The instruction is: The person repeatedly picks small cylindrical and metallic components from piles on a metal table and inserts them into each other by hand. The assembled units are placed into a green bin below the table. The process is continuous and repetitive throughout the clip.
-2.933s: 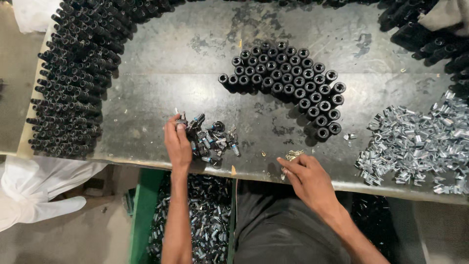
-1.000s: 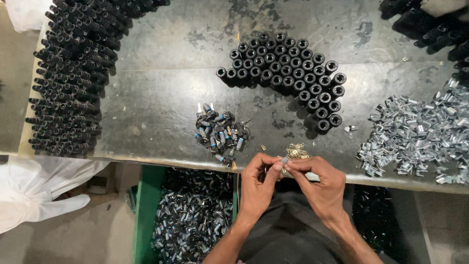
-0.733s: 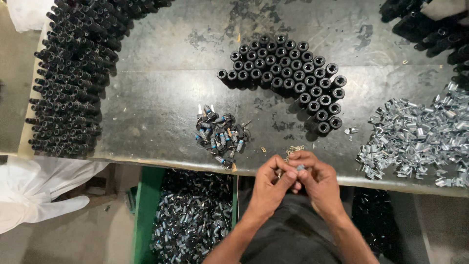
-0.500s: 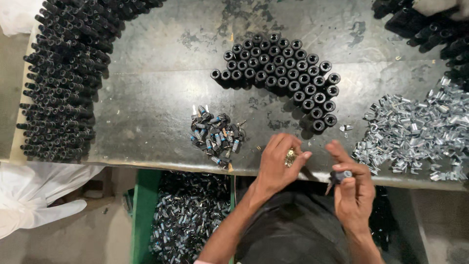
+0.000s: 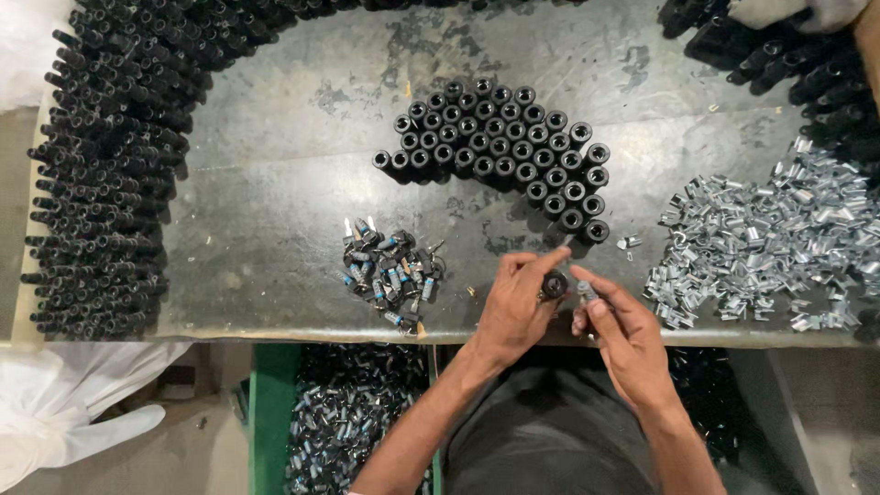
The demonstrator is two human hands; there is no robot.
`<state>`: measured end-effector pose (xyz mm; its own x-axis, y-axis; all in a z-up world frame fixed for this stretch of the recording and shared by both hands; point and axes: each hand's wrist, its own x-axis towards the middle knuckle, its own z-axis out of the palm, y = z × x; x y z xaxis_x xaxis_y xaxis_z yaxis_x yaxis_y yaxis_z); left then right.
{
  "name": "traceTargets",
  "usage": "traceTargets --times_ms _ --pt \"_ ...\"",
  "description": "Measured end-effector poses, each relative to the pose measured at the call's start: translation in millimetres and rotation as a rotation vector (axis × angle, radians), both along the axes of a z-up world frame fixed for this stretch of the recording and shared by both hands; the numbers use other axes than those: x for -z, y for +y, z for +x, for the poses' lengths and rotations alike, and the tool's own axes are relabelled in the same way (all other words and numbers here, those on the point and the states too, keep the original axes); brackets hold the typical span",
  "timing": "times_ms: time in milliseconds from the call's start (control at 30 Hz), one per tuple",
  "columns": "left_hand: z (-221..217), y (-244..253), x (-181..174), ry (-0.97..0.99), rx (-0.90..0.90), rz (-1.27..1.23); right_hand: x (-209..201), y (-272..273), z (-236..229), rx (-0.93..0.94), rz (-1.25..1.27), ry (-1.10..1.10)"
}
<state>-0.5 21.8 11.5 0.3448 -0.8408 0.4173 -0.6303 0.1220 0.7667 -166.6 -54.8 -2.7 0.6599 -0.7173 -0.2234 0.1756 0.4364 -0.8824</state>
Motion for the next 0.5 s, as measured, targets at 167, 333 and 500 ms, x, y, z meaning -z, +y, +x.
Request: traceTargets --times_ms 167,333,500 --pt "9.3 15.7 -19.7 0.133 0.092 0.179 -35.6 4.0 13.0 -0.064 -0.471 0.381" --pt "16.9 14.9 -34.6 -0.261 0.091 0.126 -62.9 -4.8 16.6 -0.129 -0.794 0.521" --pt "23.1 21.7 -44.5 -0.398 0.179 0.09 -70.0 -16.8 27.2 -0.205 -0.761 0.471"
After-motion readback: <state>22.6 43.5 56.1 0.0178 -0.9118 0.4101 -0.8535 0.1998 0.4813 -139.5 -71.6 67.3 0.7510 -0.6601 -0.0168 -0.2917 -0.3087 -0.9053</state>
